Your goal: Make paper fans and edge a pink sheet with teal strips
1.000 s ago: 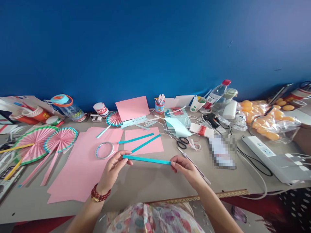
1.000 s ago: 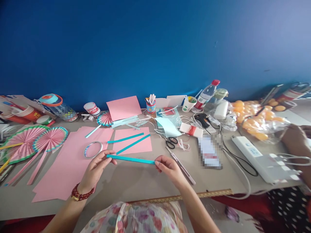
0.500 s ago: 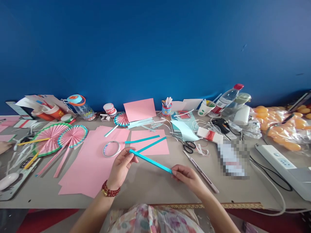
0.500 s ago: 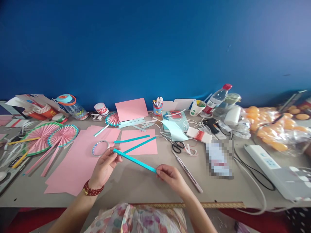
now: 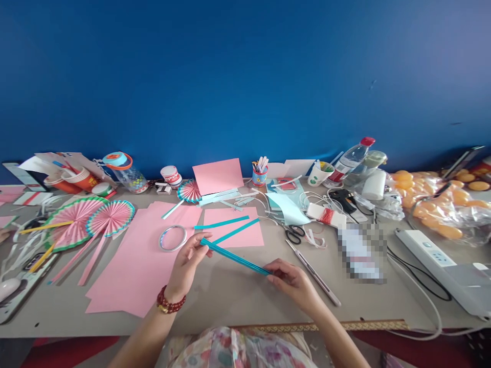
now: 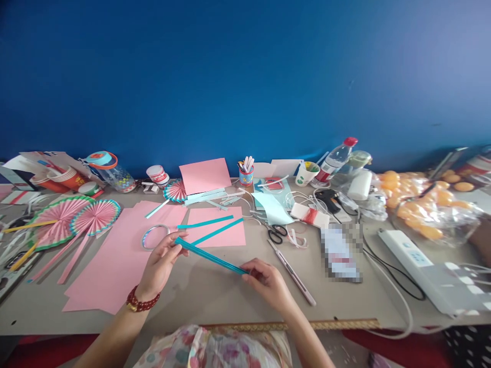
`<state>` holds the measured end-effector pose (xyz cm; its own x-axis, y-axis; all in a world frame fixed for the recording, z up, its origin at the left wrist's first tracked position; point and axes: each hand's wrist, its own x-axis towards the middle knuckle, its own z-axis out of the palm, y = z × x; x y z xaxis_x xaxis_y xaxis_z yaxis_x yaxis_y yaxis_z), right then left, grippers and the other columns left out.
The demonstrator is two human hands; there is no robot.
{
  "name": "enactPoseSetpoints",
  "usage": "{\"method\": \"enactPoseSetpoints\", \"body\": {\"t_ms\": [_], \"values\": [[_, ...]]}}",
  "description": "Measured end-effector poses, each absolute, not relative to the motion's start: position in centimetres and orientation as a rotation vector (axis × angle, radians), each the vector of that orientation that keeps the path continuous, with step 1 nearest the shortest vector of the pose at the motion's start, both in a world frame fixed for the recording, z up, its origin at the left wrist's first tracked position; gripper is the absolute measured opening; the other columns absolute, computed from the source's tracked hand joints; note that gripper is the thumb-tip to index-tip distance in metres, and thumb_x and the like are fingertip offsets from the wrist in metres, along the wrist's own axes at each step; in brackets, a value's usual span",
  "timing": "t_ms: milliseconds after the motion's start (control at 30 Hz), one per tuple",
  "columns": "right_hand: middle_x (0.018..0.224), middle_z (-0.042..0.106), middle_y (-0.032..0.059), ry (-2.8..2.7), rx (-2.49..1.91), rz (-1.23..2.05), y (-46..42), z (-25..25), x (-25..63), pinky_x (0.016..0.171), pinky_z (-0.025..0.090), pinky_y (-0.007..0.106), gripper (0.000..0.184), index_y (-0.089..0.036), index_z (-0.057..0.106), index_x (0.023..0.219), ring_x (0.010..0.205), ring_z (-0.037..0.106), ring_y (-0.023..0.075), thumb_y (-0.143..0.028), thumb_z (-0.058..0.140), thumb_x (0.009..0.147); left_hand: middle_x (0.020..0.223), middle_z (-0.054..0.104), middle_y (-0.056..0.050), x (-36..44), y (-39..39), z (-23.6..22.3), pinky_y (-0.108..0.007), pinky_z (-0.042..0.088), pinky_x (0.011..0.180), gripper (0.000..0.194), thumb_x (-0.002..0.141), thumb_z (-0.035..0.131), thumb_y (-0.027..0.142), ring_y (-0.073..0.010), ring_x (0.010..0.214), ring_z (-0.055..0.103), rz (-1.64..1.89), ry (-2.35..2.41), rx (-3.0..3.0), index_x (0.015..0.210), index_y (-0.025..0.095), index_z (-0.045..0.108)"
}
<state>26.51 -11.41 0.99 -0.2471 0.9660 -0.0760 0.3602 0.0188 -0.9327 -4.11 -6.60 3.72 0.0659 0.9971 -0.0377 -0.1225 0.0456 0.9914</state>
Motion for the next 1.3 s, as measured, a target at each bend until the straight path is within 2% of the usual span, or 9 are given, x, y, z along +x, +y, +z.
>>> {"method": "enactPoseSetpoints", "body": {"t_ms": [167, 333, 467, 633, 767, 933, 1100, 1200, 1300], "values": [[0.084, 0.066, 0.0036, -1.703, -1.379, 1.189, -11.4, 0.9, 26.2, 0.068, 0.046, 0.029, 0.027, -0.022, 0.071, 0.1, 0.074, 0.061, 0.0185, -0.045, 0.063, 0.089, 0.097, 0.063, -0.003, -3.3, -6.8, 3.4, -0.033, 0.052, 0.078, 0.039, 0.087, 0.066, 0.038, -0.0149, 0.077, 0.06, 1.22, 0.997, 1.047, 0.123, 0.025, 0.062], [0.084, 0.066, 0.0025, -1.718, -1.406, 1.189, -11.3, 1.4, 25.6, 0.066, 0.044, 0.028, 0.021, -0.022, 0.068, 0.097, 0.073, 0.06, 0.0177, -0.041, 0.065, 0.088, 0.096, 0.064, -0.004, -2.6, -7.1, 2.7, -0.032, 0.051, 0.079, 0.026, 0.085, 0.071, 0.037, -0.0144, 0.078, 0.06, 1.153, 1.003, 1.065, 0.106, 0.022, 0.07], [0.083, 0.066, 0.0021, -1.726, -1.43, 1.193, -11.4, 1.7, 25.2, 0.065, 0.043, 0.028, 0.019, -0.022, 0.068, 0.093, 0.071, 0.059, 0.0169, -0.04, 0.064, 0.087, 0.087, 0.064, -0.003, -2.4, -7.1, 2.5, -0.032, 0.052, 0.078, 0.027, 0.084, 0.071, 0.04, -0.016, 0.077, 0.06, 1.122, 1.03, 1.095, 0.103, 0.02, 0.07], [0.081, 0.068, 0.0024, -1.686, -1.435, 1.226, -11.5, 1.4, 24.9, 0.062, 0.043, 0.026, 0.022, -0.022, 0.069, 0.092, 0.07, 0.059, 0.017, -0.042, 0.062, 0.088, 0.093, 0.064, -0.004, -1.9, -6.7, 2.5, -0.031, 0.052, 0.075, 0.022, 0.082, 0.072, 0.04, -0.015, 0.075, 0.059, 1.202, 1.046, 1.088, 0.089, 0.019, 0.067], [0.076, 0.068, 0.0008, -1.666, -1.425, 1.27, -11.7, 1.1, 23.8, 0.06, 0.041, 0.025, 0.021, -0.021, 0.069, 0.088, 0.067, 0.058, 0.0153, -0.04, 0.061, 0.089, 0.101, 0.067, -0.007, -0.7, -7.0, 2.2, -0.033, 0.053, 0.08, 0.022, 0.086, 0.067, 0.041, -0.0171, 0.081, 0.061, 1.109, 1.016, 1.176, 0.091, 0.019, 0.069], [0.083, 0.069, 0.0004, -1.797, -1.334, 1.277, -12.0, 1.5, 22.9, 0.065, 0.044, 0.024, 0.016, -0.023, 0.07, 0.089, 0.072, 0.06, 0.0154, -0.038, 0.063, 0.089, 0.092, 0.07, -0.006, 0.5, -7.6, 2.4, -0.034, 0.053, 0.086, 0.026, 0.094, 0.057, 0.043, -0.0198, 0.087, 0.065, 0.975, 1.043, 1.27, 0.099, 0.02, 0.068], [0.092, 0.069, 0.0068, -1.723, -1.609, 0.717, -11.6, 1.7, 27.1, 0.074, 0.047, 0.032, 0.025, -0.023, 0.067, 0.092, 0.082, 0.063, 0.0221, -0.041, 0.05, 0.096, 0.081, 0.071, -0.002, -0.4, -6.5, 2.9, -0.028, 0.053, 0.075, 0.023, 0.093, 0.057, 0.039, -0.0184, 0.076, 0.066, 0.753, 1.067, 1.617, 0.104, 0.024, 0.07], [0.104, 0.069, 0.0102, -1.709, -1.805, 0.286, -11.8, 1.0, 30.6, 0.088, 0.044, 0.041, 0.024, -0.022, 0.066, 0.101, 0.098, 0.06, 0.0291, -0.04, 0.052, 0.095, 0.093, 0.075, -0.003, -0.8, -6.0, 2.4, -0.028, 0.053, 0.074, 0.023, 0.091, 0.058, 0.033, -0.0207, 0.081, 0.069, 0.606, 1.074, 1.832, 0.108, 0.028, 0.073], [0.109, 0.066, 0.0117, -1.791, -1.901, 0.068, -12.5, -0.3, 32.5, 0.09, 0.043, 0.044, 0.027, -0.021, 0.064, 0.109, 0.1, 0.057, 0.0308, -0.04, 0.051, 0.095, 0.106, 0.075, -0.003, -0.7, -5.8, 2.0, -0.031, 0.052, 0.083, 0.024, 0.093, 0.055, 0.028, -0.023, 0.096, 0.069, 0.516, 1.11, 1.999, 0.109, 0.029, 0.072]]}}
